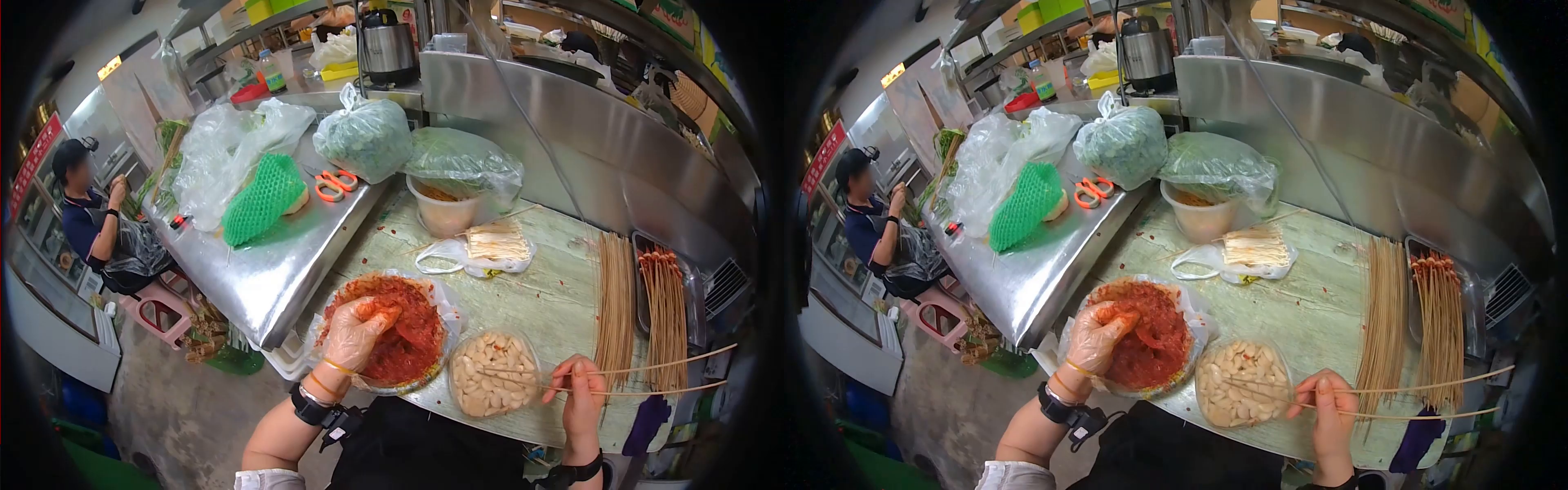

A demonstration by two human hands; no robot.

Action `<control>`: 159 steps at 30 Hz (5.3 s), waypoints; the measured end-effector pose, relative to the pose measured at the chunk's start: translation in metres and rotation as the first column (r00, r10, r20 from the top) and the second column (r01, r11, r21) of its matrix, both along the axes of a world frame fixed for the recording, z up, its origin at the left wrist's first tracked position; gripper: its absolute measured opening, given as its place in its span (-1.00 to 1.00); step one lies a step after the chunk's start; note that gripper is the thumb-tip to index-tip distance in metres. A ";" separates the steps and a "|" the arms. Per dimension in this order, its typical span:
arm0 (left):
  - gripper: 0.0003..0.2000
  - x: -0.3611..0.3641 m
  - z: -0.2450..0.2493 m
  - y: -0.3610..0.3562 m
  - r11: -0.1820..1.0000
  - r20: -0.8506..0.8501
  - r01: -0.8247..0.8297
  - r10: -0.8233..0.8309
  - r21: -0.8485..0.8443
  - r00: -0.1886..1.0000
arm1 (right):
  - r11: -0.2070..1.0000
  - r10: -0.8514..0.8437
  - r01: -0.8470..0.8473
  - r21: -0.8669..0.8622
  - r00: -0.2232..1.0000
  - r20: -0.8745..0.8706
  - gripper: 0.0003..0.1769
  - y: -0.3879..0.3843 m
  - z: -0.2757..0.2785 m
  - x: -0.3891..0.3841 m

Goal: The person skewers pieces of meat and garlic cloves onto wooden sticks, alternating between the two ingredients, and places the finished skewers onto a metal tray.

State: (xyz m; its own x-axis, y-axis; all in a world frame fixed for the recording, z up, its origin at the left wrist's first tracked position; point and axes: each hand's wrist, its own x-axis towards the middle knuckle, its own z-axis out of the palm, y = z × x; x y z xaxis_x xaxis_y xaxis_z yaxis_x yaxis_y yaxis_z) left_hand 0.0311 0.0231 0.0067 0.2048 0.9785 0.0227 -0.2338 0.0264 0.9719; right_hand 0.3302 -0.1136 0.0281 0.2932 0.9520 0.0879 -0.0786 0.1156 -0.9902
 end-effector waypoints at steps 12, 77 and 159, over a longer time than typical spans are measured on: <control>-0.86 0.031 -0.034 -0.026 0.977 0.276 -0.015 0.076 -0.214 0.958 | 0.999 -0.037 0.039 -0.004 0.985 0.168 -0.67 -0.017 0.032 0.026; -0.64 0.020 -0.017 -0.039 0.901 0.530 0.313 -0.115 -0.301 0.840 | 0.928 0.222 -0.322 0.188 0.882 0.415 -0.71 0.030 0.033 -0.046; -0.72 0.046 -0.049 -0.036 0.931 0.687 0.116 0.166 -0.345 0.708 | 0.774 -0.011 -0.507 0.380 0.589 0.808 -0.80 0.046 0.004 -0.083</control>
